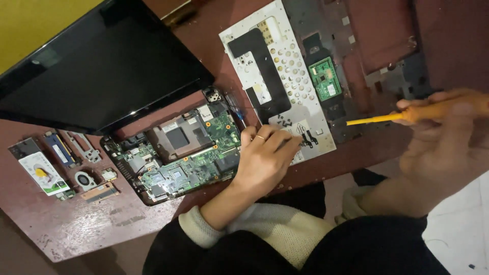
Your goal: Reassembling a laptop by installing the motherboard and securing it with a screwdriver.
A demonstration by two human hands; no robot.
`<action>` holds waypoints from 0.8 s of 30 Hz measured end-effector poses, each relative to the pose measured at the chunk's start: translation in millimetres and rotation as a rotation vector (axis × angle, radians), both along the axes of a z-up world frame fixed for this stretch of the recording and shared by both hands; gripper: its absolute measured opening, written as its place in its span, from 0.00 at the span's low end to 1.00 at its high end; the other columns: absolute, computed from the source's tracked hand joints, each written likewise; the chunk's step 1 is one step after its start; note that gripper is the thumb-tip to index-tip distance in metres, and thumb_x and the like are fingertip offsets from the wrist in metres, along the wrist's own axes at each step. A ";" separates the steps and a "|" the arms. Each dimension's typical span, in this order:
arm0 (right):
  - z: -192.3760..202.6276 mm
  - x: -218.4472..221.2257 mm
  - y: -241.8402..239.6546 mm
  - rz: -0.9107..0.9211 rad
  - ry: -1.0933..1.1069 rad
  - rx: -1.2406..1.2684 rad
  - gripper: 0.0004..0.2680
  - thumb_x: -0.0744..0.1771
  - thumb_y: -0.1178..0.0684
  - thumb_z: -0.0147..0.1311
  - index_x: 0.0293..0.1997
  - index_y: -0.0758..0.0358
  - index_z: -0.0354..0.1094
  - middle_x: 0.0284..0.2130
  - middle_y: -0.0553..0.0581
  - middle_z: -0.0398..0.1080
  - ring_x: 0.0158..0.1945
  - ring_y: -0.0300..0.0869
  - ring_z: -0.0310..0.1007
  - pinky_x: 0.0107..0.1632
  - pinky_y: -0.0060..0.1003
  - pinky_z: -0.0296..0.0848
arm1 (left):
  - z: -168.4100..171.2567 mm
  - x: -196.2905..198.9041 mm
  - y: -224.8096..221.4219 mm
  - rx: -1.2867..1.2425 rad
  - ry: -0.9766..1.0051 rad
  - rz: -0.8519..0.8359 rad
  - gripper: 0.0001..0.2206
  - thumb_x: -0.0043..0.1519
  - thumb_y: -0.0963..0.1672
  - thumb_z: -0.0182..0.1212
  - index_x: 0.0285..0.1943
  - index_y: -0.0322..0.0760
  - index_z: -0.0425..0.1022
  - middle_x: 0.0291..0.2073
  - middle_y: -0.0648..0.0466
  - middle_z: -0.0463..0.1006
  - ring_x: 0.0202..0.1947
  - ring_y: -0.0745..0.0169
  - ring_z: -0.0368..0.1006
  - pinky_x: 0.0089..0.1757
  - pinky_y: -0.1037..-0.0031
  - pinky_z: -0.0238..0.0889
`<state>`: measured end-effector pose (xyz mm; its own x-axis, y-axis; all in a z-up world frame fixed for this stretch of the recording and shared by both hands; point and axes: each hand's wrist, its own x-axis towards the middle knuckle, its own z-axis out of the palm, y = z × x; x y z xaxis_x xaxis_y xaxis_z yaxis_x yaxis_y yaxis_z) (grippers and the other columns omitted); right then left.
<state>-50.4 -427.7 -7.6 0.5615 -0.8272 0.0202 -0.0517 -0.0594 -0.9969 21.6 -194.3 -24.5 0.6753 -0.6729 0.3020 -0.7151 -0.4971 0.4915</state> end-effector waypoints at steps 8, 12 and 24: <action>-4.8 -0.4 1.6 0.159 -0.047 -0.006 0.06 0.79 0.55 0.45 0.60 0.67 0.56 0.50 0.64 0.62 0.46 0.56 0.74 0.60 0.51 0.88 | 4.4 6.9 -1.8 0.027 -0.086 -0.046 0.07 0.65 0.36 0.65 0.40 0.42 0.78 0.35 0.59 0.75 0.40 0.59 0.71 0.45 0.67 0.50; -0.7 1.2 4.4 0.126 -0.027 0.009 0.08 0.78 0.54 0.47 0.59 0.68 0.56 0.49 0.63 0.63 0.44 0.54 0.75 0.59 0.49 0.89 | 0.3 5.9 -2.3 0.026 -0.135 -0.062 0.08 0.64 0.35 0.65 0.37 0.40 0.75 0.36 0.58 0.75 0.40 0.58 0.71 0.45 0.67 0.52; 37.6 -9.0 47.2 0.379 -0.145 -0.335 0.15 0.76 0.58 0.45 0.71 0.68 0.46 0.50 0.72 0.61 0.39 0.53 0.73 0.50 0.49 0.83 | 53.3 12.8 47.1 -0.638 0.854 -0.017 0.06 0.65 0.41 0.62 0.37 0.47 0.71 0.35 0.60 0.82 0.40 0.70 0.80 0.51 0.74 0.62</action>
